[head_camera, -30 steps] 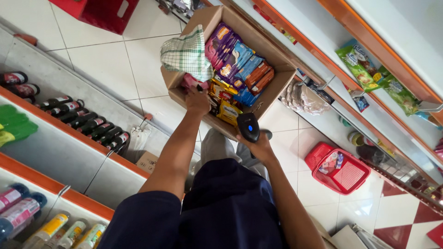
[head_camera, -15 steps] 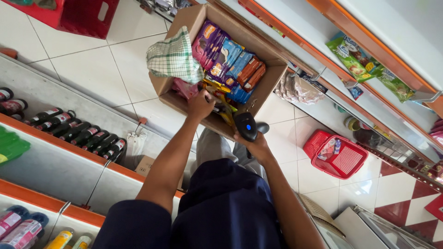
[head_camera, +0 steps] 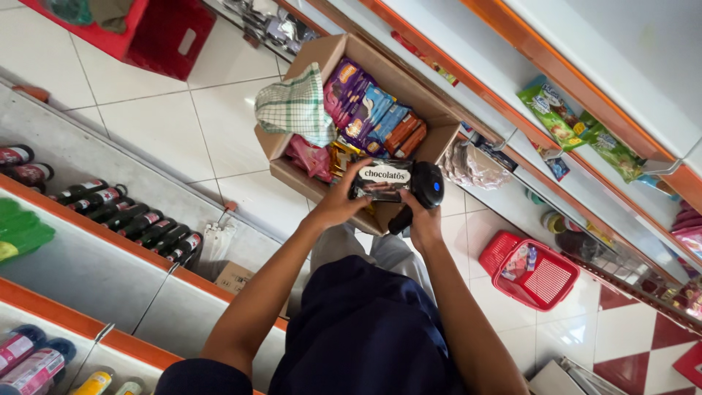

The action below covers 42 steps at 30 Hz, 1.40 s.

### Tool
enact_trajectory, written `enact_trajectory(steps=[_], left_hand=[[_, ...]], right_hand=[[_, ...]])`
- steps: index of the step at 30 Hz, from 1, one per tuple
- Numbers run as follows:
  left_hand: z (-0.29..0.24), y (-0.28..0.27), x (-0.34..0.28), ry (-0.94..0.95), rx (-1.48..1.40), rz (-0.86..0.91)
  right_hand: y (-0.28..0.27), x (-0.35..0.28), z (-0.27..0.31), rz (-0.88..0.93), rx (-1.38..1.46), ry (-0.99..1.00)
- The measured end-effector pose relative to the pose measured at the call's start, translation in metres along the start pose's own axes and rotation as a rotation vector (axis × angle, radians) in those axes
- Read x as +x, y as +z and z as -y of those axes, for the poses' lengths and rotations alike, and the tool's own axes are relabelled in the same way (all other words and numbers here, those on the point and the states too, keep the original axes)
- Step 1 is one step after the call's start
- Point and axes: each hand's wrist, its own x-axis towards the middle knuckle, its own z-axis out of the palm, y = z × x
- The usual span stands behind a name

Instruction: The person picks up snack packages from a box, scans them with a handheld barcode scanner, and places them onto a metal shelf in a store.

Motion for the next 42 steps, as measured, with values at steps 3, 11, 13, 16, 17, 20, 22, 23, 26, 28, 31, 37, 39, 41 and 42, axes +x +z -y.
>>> enact_trajectory(steps=[3, 11, 13, 16, 17, 20, 22, 23, 26, 28, 31, 37, 39, 41, 42], left_hand=[[-0.022, 0.009, -0.007, 0.198, 0.404, -0.053], [0.003, 0.038, 0.011, 0.403, 0.498, -0.347], [0.006, 0.041, 0.018, 0.283, 0.310, -0.286], [0.000, 0.049, 0.016, 0.276, 0.128, -0.253], [-0.004, 0.050, 0.016, 0.278, 0.130, -0.252], [-0.017, 0.054, 0.013, 0.312, -0.094, -0.207], [-0.023, 0.052, 0.010, 0.212, -0.257, -0.127], [-0.026, 0.049, 0.008, 0.212, -0.255, -0.126], [-0.033, 0.042, 0.004, 0.190, -0.295, -0.064], [-0.037, 0.038, 0.004, 0.177, -0.225, -0.028], [-0.042, 0.034, 0.002, 0.145, -0.261, -0.002], [-0.036, 0.035, 0.013, 0.152, -0.427, -0.204], [-0.033, 0.033, 0.017, 0.109, -0.485, -0.284], [-0.031, 0.030, 0.022, 0.065, -0.541, -0.366], [-0.030, 0.030, 0.026, 0.073, -0.627, -0.373]], right_hand=[[0.014, -0.011, 0.012, 0.045, 0.021, -0.134], [0.035, -0.050, 0.051, 0.156, 0.126, -0.256], [0.034, -0.055, 0.058, 0.225, 0.031, -0.313], [0.030, -0.059, 0.063, 0.064, -0.114, -0.355], [0.028, -0.061, 0.064, 0.064, -0.111, -0.358], [0.020, -0.069, 0.069, -0.079, -0.363, -0.355], [0.022, -0.073, 0.077, -0.104, -0.478, -0.334], [0.024, -0.074, 0.081, -0.105, -0.476, -0.335], [0.028, -0.078, 0.090, -0.069, -0.384, -0.318], [0.028, -0.078, 0.093, -0.046, -0.394, -0.337], [0.027, -0.077, 0.095, -0.045, -0.446, -0.367], [0.032, -0.089, 0.104, -0.088, -0.584, -0.480], [0.035, -0.097, 0.105, -0.058, -0.557, -0.444], [0.040, -0.102, 0.103, -0.026, -0.528, -0.407], [0.042, -0.104, 0.101, 0.078, -0.365, -0.337]])
